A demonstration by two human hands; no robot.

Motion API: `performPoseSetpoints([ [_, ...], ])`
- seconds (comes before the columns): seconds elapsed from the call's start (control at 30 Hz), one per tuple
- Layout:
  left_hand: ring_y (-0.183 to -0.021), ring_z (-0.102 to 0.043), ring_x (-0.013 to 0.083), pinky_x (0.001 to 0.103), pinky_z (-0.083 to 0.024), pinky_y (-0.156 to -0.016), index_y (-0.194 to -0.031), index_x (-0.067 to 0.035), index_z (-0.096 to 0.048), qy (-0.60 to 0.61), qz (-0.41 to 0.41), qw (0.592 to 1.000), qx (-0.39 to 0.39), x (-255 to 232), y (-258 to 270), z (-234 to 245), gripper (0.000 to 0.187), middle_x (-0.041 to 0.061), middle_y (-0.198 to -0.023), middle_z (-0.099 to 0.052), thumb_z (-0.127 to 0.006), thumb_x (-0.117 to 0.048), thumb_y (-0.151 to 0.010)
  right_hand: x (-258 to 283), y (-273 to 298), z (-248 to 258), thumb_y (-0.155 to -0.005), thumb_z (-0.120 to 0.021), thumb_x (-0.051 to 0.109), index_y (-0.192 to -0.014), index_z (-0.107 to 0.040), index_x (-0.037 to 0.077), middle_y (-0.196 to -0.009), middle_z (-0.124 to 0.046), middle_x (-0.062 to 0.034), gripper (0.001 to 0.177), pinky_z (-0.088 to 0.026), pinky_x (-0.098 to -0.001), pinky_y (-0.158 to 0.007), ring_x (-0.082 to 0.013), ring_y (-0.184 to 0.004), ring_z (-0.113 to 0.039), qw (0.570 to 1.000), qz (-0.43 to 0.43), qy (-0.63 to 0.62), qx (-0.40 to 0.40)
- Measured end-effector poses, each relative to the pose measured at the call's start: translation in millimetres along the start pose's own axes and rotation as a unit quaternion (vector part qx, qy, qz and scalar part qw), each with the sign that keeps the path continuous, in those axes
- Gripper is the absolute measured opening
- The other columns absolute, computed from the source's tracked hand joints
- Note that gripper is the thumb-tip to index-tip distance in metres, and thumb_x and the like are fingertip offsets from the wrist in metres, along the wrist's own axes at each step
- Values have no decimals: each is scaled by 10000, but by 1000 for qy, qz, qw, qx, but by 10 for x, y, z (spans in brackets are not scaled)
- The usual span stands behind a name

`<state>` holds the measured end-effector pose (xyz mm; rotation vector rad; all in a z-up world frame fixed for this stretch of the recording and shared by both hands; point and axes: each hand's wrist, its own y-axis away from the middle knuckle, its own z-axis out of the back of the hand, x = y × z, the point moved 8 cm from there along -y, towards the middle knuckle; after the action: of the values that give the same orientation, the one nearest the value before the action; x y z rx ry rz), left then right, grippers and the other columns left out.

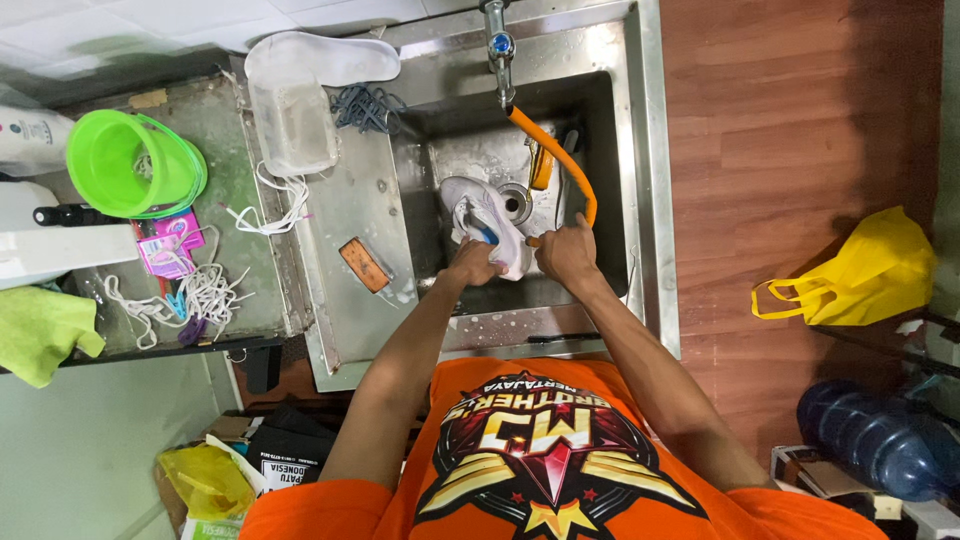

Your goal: The person cleans a shoe by rubbing the sole and the upper fabric with a yellow tool at a sink, and rinses the shoe with water from a tap.

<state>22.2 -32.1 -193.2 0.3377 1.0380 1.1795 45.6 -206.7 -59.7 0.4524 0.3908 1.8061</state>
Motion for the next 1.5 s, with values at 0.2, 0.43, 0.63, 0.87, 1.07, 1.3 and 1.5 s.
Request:
performPoseSetpoints([
  [0.2,-1381,-574,341,497,-138,-1316,-1278,-108,-724,22,-11,999,24,155,59,-133,628,130,-1361,-706,-757,-576,-861,46,-165,-121,-896,-568,362,-957,-832,184,-856,-814,-97,324,-243,-455,-1181,-296,-889,-799,999,6,-35,18],
  [0.43,-1468,-380,508,551,-234,-1293,-1243,-126,-764,153,10,986,63,-19,578,200,542,218,-1398,-655,-831,-498,-855,183,-315,-14,-913,-522,374,-934,-818,198,-863,-815,-104,345,-279,-408,-1073,-269,-900,-798,1000,24,-15,2],
  [0.63,-1033,-711,360,477,-511,-952,-1010,-130,-803,157,-19,986,56,-58,819,300,332,197,-1004,-782,-867,-374,-794,212,-425,110,-922,-506,385,-970,-830,175,-949,-828,-95,389,-257,-400,-1067,-247,-963,-792,1000,16,9,13],
  [0.87,-1149,-657,407,503,-497,-1002,-1151,-97,-780,245,-52,968,26,56,1180,423,430,244,-1193,-736,-849,-365,-823,210,-604,142,-920,-498,319,-920,-815,126,-931,-823,-115,371,-223,-419,-1084,-265,-941,-789,1000,6,18,-3],
  [1.07,-1016,-617,200,360,-481,-951,-1123,-33,-769,431,-40,899,-58,420,1376,470,313,61,-1109,-749,-845,-223,-887,155,-437,309,-885,-578,390,-967,-825,166,-923,-820,-113,343,-288,-423,-1026,-320,-948,-788,996,40,-78,-4],
  [1.3,-698,-575,132,299,-449,-734,-920,-19,-755,611,23,789,-68,1320,1150,-33,190,-2,-811,-631,-645,109,-832,208,-422,111,-931,-523,390,-1115,-816,336,-990,-830,-46,350,-311,-397,-1018,-274,-1009,-784,990,49,-129,-17],
  [1.5,-896,-672,190,262,-511,-861,-1300,-34,-688,765,6,640,-76,1481,1169,-160,604,101,-1152,-695,-578,262,-785,251,-677,-132,-898,-516,438,-1086,-806,402,-956,-827,-27,347,-290,-421,-1021,-245,-945,-791,994,56,-90,-36],
])
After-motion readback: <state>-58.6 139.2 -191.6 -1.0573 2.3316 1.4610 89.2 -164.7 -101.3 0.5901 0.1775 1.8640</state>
